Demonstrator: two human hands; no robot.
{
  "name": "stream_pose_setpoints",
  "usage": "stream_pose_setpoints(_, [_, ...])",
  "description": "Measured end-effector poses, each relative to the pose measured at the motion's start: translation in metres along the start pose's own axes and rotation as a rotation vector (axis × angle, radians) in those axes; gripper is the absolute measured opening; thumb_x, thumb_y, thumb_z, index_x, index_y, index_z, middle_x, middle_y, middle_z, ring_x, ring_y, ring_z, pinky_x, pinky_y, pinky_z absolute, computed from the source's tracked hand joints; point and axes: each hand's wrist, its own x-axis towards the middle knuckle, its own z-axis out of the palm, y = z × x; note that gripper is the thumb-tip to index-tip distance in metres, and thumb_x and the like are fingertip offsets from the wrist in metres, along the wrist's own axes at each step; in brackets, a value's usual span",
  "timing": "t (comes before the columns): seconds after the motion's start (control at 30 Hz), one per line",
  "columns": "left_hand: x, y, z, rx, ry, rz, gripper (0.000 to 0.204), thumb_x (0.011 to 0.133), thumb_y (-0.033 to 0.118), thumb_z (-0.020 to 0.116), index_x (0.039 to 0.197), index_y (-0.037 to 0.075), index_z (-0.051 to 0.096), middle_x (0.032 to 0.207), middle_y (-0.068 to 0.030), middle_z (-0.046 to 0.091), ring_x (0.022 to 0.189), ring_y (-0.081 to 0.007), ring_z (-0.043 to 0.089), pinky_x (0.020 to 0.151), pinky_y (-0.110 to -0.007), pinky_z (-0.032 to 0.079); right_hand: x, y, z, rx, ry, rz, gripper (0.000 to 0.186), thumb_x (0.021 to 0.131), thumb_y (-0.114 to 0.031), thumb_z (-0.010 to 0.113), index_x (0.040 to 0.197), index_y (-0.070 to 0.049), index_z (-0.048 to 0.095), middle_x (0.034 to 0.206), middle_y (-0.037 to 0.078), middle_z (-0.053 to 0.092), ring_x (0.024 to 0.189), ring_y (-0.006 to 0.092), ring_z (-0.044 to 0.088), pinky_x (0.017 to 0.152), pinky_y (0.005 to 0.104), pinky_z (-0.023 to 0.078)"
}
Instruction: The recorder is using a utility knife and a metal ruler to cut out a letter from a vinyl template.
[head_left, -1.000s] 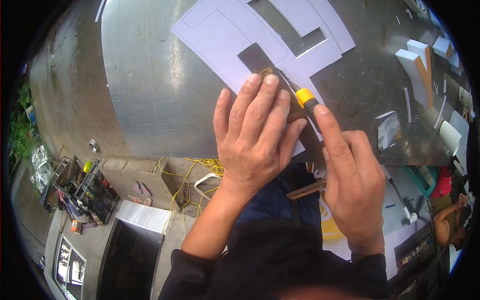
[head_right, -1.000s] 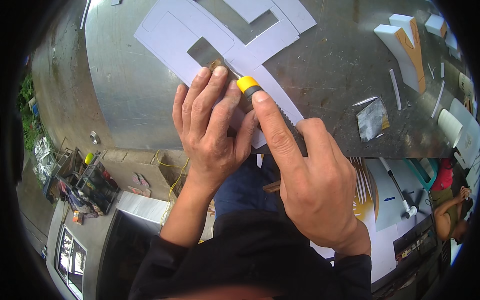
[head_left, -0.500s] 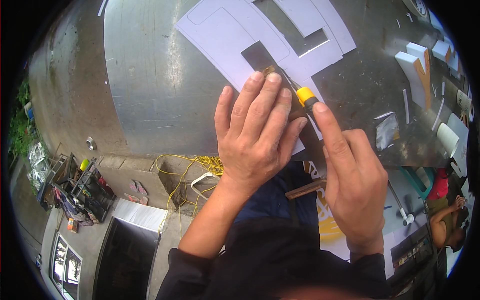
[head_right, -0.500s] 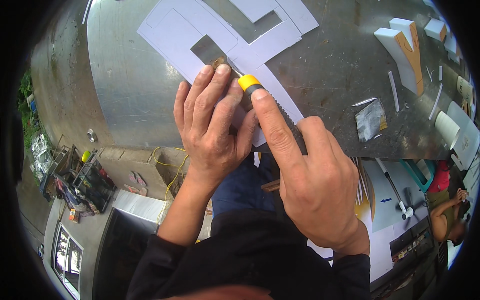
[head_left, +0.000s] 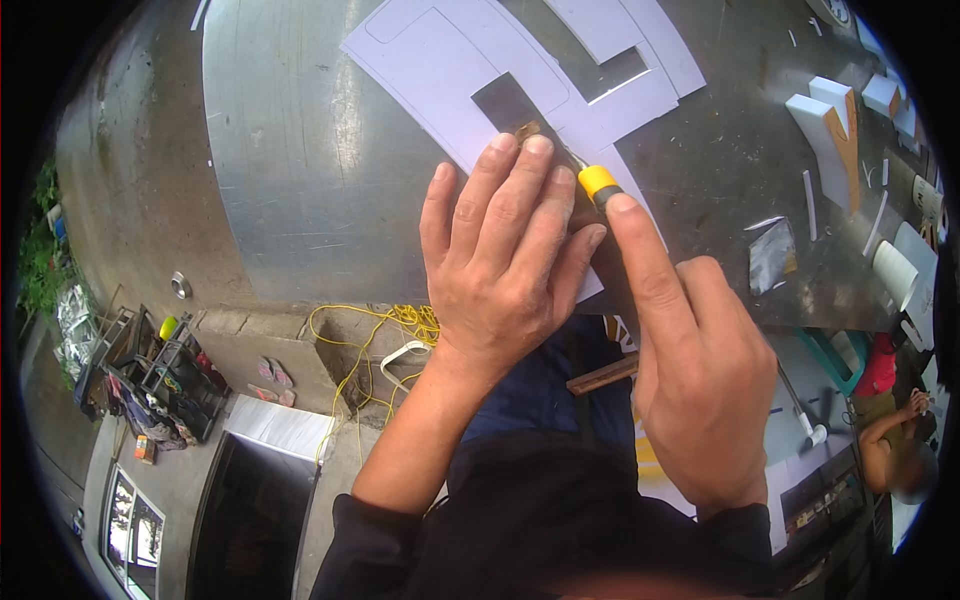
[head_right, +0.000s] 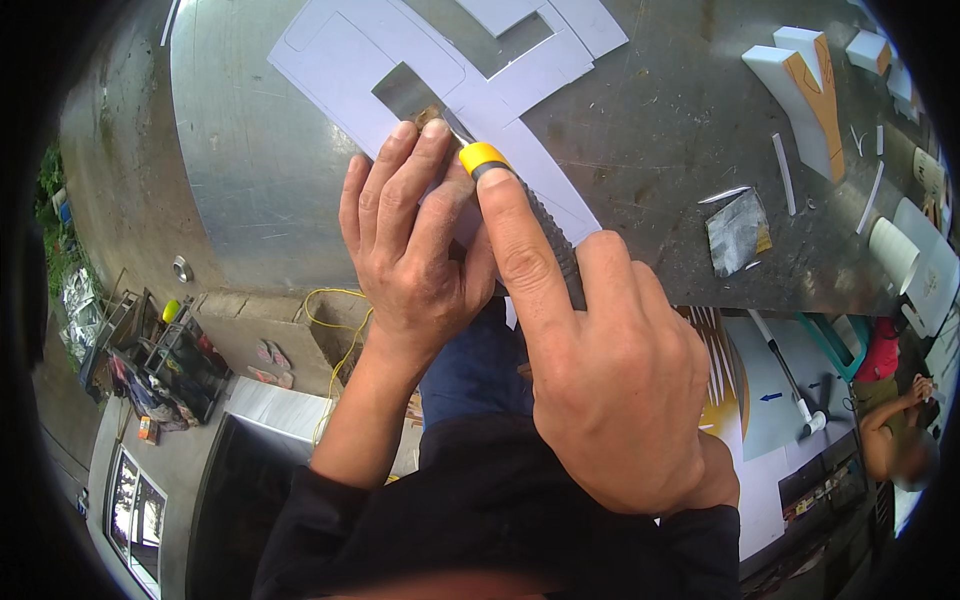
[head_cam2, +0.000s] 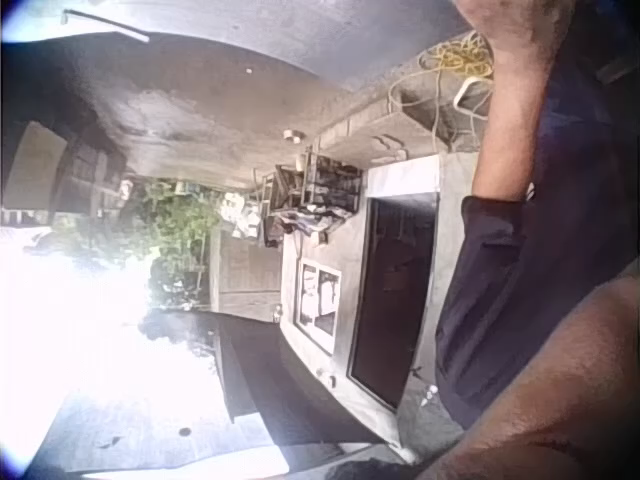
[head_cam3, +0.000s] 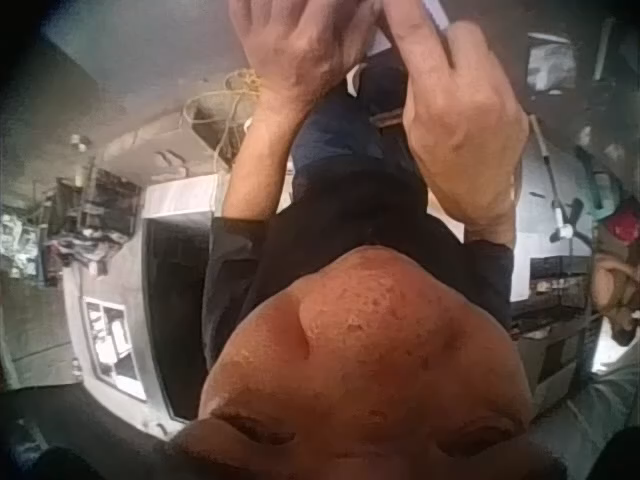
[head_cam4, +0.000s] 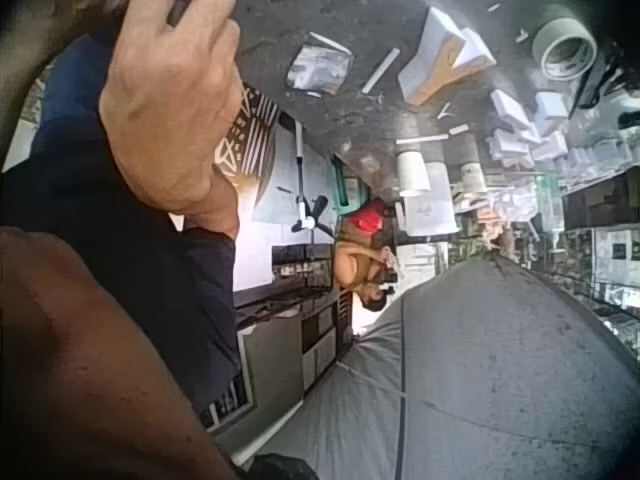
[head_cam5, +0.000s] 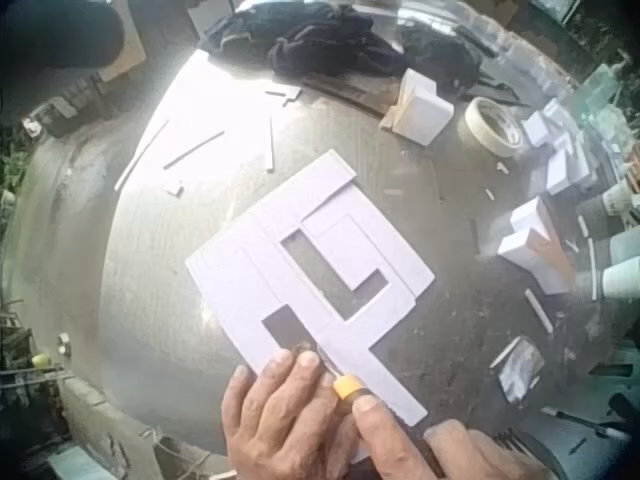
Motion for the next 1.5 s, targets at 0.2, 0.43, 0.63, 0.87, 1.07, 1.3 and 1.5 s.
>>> stream_pose_setpoints(0.2, [0.003, 0.002, -0.002, -0.003, -0.007, -0.002, 0.037, 0.087, 0.033, 0.074, 0.115, 0.010, 0.073, 0.134, -0.0060, 0.065, 0.132, -0.0251, 0.055, 0.118, -0.049, 0.029, -0.005, 0.002, -0.003, -0.032, -0.027, 0.011, 0.060, 0.087, 0.004, 0.064, 0.143, -0.016, 0.060, 0.079, 0.008, 0.048, 0.065, 0.0256, 0.055, 0.061, 0.0402, 0.047])
stream_pose_setpoints(0.43, [0.002, 0.002, -0.001, -0.002, -0.012, -0.006, 0.037, 0.086, 0.033, 0.075, 0.115, 0.010, 0.073, 0.135, -0.0061, 0.064, 0.133, -0.0252, 0.054, 0.119, -0.049, 0.028, -0.016, 0.009, -0.006, -0.060, -0.108, 0.006, 0.060, 0.087, 0.005, 0.063, 0.144, -0.013, 0.058, 0.080, 0.008, 0.048, 0.067, 0.0254, 0.056, 0.061, 0.0396, 0.046])
stream_pose_setpoints(0.63, [0.001, 0.001, -0.002, -0.005, -0.035, 0.009, 0.042, 0.081, 0.026, 0.080, 0.119, 0.011, 0.070, 0.138, -0.0067, 0.061, 0.137, -0.0265, 0.051, 0.119, -0.046, 0.028, -0.030, 0.021, 0.006, -0.078, -0.025, -0.048, 0.069, 0.082, -0.002, 0.062, 0.148, -0.018, 0.055, 0.079, 0.007, 0.040, 0.061, 0.0227, 0.052, 0.050, 0.0374, 0.045])
stream_pose_setpoints(0.87, [0.001, 0.000, -0.001, -0.012, -0.031, 0.006, 0.044, 0.079, 0.029, 0.083, 0.117, 0.011, 0.070, 0.139, -0.0066, 0.061, 0.138, -0.0261, 0.050, 0.119, -0.046, 0.028, -0.043, 0.027, 0.006, -0.054, -0.054, -0.032, 0.069, 0.081, 0.001, 0.063, 0.147, -0.018, 0.056, 0.078, 0.006, 0.040, 0.061, 0.0217, 0.052, 0.050, 0.0376, 0.045])
stream_pose_setpoints(1.07, [0.000, 0.000, -0.002, -0.006, -0.040, 0.014, 0.046, 0.079, 0.028, 0.083, 0.119, 0.011, 0.069, 0.139, -0.0078, 0.061, 0.138, -0.0268, 0.049, 0.119, -0.046, 0.028, -0.046, 0.029, 0.008, -0.052, -0.051, -0.025, 0.067, 0.082, 0.001, 0.063, 0.146, -0.018, 0.058, 0.079, 0.006, 0.041, 0.060, 0.0221, 0.052, 0.049, 0.0376, 0.046])
stream_pose_setpoints(1.3, [0.002, -0.001, 0.000, -0.014, -0.025, 0.043, 0.045, 0.079, 0.024, 0.082, 0.120, 0.010, 0.069, 0.139, -0.0107, 0.061, 0.137, -0.0294, 0.051, 0.117, -0.048, 0.030, -0.044, 0.024, -0.001, -0.013, -0.113, 0.021, 0.062, 0.084, 0.005, 0.066, 0.143, -0.010, 0.058, 0.083, 0.008, 0.051, 0.069, 0.0259, 0.056, 0.062, 0.0387, 0.046])
stream_pose_setpoints(1.5, [-0.001, -0.003, 0.001, -0.006, -0.017, 0.069, 0.045, 0.079, 0.023, 0.081, 0.121, 0.009, 0.069, 0.139, -0.0121, 0.061, 0.136, -0.0322, 0.051, 0.115, -0.050, 0.032, -0.051, 0.035, 0.013, 0.112, 0.024, -0.040, 0.059, 0.083, 0.006, 0.065, 0.141, -0.008, 0.061, 0.082, 0.009, 0.052, 0.065, 0.0241, 0.055, 0.057, 0.0359, 0.046])
